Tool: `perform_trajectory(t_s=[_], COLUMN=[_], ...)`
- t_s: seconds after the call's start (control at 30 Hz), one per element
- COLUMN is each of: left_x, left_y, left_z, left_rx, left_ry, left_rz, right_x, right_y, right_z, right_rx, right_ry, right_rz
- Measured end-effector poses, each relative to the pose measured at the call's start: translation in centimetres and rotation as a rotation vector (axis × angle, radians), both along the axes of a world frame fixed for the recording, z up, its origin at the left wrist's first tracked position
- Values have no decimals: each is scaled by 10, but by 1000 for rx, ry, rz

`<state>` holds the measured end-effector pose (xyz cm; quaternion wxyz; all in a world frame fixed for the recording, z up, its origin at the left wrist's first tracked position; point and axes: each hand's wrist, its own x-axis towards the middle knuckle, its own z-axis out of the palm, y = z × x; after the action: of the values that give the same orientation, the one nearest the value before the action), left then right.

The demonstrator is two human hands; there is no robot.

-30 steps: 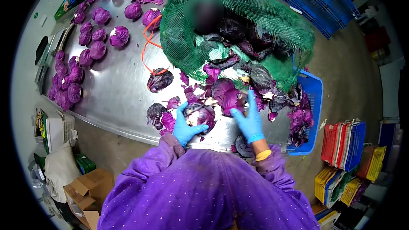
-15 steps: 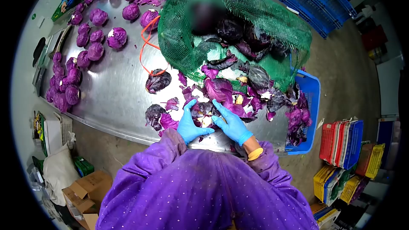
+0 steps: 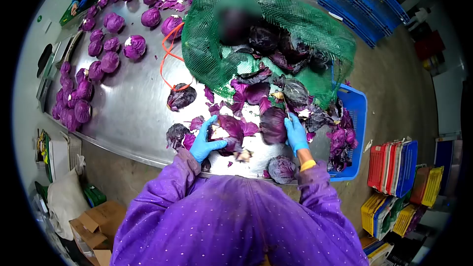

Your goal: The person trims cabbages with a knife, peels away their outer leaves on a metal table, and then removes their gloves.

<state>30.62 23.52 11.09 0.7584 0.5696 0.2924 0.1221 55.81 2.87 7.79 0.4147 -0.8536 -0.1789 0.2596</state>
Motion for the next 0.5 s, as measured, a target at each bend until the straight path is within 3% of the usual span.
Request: perform_trajectory(t_s=[0.03,0.1,0.17,0.23,0.37,0.5], left_x=[0,4,16,27,21,28], left_y=[-1,3,9,9,-4,-25], left_z=[6,-6,10,29,4,0], left_rx=[-42,125,304,297,255,479], left_ry=[29,19,78,1,2,55], left_rz=[27,-65,-259,-267,-67,83], right_x=[-5,-27,-48,-67,-79,-83], right_y=[1,17,34,47,55,56], right_z=[26,69,65,62,57,64], right_rx=[-127,-71,204,178,180,123], right_ry=[-337,-363,-485,16,-8,-68], right_rz=[94,31,219,411,574,608])
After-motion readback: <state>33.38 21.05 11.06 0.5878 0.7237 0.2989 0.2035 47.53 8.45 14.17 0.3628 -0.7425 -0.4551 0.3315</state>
